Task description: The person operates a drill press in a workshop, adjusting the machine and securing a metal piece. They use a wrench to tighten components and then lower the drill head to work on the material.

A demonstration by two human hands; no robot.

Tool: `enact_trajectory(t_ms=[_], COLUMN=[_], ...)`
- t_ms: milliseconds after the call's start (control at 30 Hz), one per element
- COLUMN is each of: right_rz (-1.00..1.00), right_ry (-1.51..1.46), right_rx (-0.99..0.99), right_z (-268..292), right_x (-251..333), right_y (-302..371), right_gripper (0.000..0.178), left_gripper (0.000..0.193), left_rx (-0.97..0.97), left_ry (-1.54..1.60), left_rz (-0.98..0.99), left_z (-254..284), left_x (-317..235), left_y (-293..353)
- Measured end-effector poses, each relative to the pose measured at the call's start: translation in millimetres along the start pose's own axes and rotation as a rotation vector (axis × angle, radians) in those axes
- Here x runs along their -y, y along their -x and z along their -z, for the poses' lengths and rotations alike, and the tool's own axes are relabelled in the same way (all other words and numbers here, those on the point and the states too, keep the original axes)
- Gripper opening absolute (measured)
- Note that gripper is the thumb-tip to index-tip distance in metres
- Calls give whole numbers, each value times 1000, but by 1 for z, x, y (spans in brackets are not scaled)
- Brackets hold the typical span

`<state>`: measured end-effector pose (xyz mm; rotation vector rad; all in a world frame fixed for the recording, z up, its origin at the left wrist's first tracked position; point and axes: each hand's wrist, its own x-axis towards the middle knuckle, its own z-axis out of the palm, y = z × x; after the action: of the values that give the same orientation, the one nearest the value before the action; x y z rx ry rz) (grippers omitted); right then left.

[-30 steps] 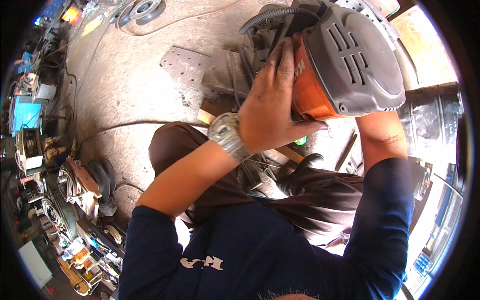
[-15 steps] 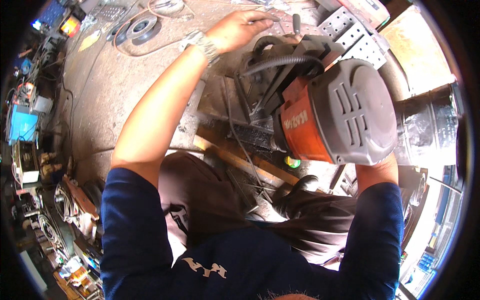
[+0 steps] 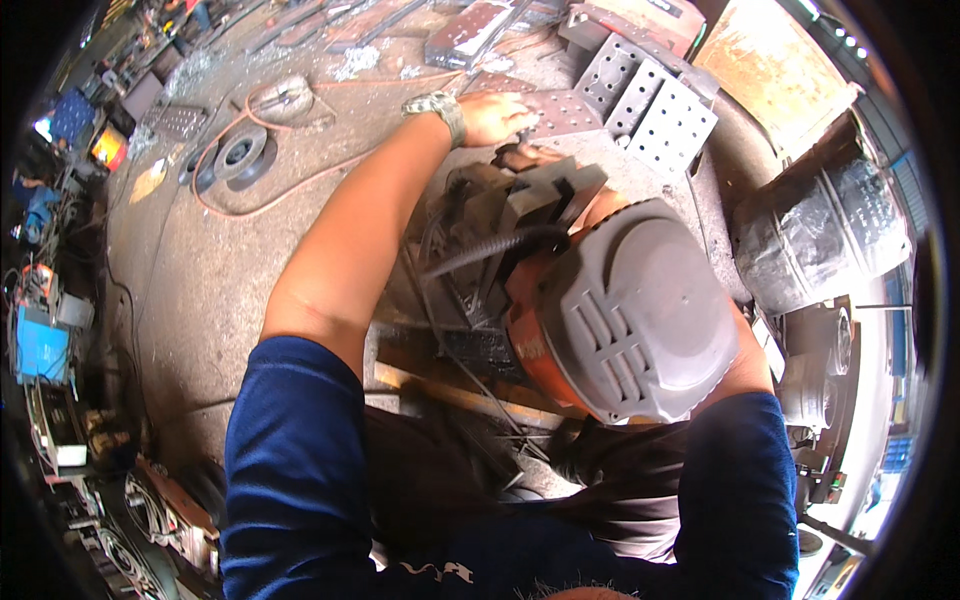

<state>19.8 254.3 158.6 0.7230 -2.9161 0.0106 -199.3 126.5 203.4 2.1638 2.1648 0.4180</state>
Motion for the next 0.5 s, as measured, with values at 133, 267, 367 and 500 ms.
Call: enact_trajectory(t_ms=[133,267,367,500], right_rz=[21,52,78,68], right_ry=[32,59,71,116], right_rx=[13,3,-9,91], right_z=[-4,-9,-16,-6], right_x=[-10,-18,-21,-26], right_y=[-15,-34,-52,-60], right_gripper=[56,57,59,59], left_gripper=[40,47,50,51], left_rx=[79,56,-36,-77], left_ry=[-198,-233,-184,-118], left_rz=[-150,-9,97,213], left_z=[-2,-18,-25,-12], left_x=[-2,10,23,23], left_y=[-20,-16,4,12])
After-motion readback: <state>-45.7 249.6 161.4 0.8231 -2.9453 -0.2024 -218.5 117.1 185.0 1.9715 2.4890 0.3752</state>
